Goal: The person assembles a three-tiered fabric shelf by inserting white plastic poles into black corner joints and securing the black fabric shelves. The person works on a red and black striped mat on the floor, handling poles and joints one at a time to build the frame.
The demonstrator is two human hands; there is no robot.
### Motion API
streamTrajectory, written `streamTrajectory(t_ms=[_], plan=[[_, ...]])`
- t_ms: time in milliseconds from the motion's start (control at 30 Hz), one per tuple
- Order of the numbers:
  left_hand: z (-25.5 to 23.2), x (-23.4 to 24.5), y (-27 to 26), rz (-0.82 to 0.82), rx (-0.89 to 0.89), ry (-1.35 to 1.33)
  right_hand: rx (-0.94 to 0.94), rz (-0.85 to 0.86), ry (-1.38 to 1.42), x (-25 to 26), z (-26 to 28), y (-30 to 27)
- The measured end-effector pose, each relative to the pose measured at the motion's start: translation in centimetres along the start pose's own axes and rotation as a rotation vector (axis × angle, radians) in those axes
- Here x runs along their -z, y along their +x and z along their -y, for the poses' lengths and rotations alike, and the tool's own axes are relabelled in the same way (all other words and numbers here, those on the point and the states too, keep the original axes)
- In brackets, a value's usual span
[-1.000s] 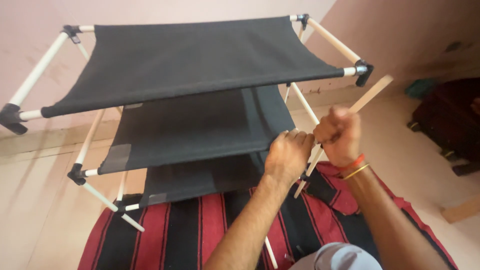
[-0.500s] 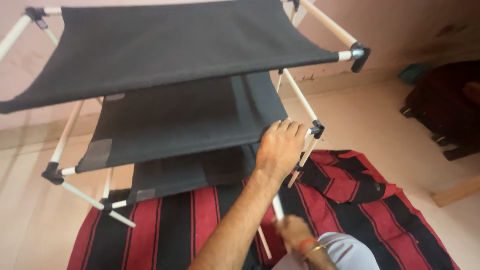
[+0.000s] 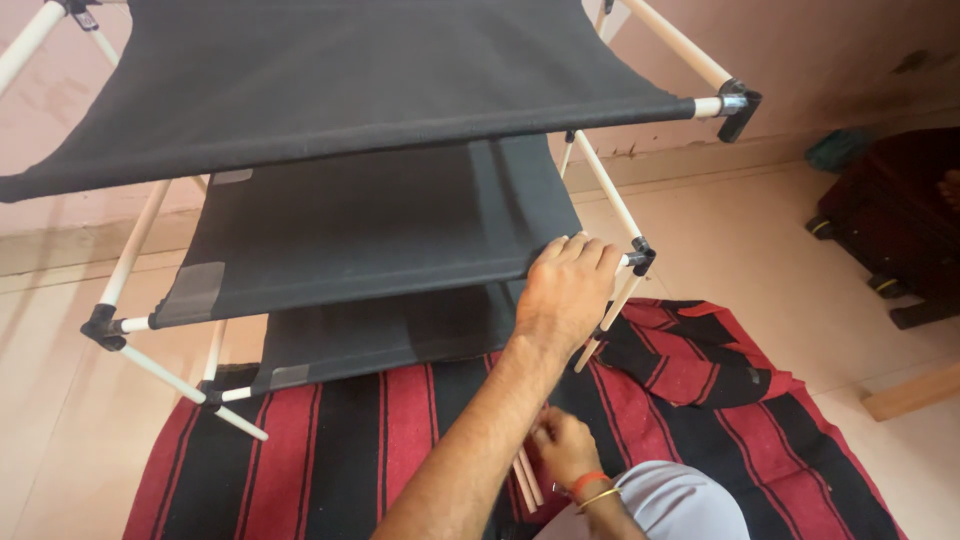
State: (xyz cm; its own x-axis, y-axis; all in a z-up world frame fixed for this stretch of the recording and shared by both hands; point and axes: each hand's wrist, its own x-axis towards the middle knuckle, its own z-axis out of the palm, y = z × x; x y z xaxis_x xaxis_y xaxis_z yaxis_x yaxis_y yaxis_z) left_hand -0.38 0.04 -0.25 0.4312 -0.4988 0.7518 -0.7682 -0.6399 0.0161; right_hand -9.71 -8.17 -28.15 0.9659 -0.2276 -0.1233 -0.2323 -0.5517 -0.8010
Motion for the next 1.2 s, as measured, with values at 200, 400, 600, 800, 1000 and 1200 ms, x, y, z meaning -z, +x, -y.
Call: streamTrajectory(t_ms=[200, 400, 600, 800, 1000, 1200], plan=[[0.0, 0.1, 0.1, 0.013, -0.005, -0.026, -0.028, -0.339, 0.886, 2.9, 1.6, 0.2], [-0.1, 0.3, 0.3, 0.014, -0.002, -0.034, 0.524, -0.896, 0.595, 13.8, 11.4, 1.4], [-0.2, -0.1, 0.4, 0.011, -0.003, -0.033, 0.368, -0.317, 0.45, 20.7, 17.2, 7.7], [-0.1, -0.9, 0.7, -0.005, -0.037, 0.087, 0.394, -0.479, 0.426, 17.7, 15.0, 10.6], [-1.8, -2.5, 1.8, 0.097, -0.142, 0.351, 0.621, -0.56, 0.23, 18.1, 14.4, 11.2], [-0.4, -3.4, 1.6, 0.136, -0.18, 0.305, 0.571, -0.422, 0.411, 18.6, 15.5, 10.2]])
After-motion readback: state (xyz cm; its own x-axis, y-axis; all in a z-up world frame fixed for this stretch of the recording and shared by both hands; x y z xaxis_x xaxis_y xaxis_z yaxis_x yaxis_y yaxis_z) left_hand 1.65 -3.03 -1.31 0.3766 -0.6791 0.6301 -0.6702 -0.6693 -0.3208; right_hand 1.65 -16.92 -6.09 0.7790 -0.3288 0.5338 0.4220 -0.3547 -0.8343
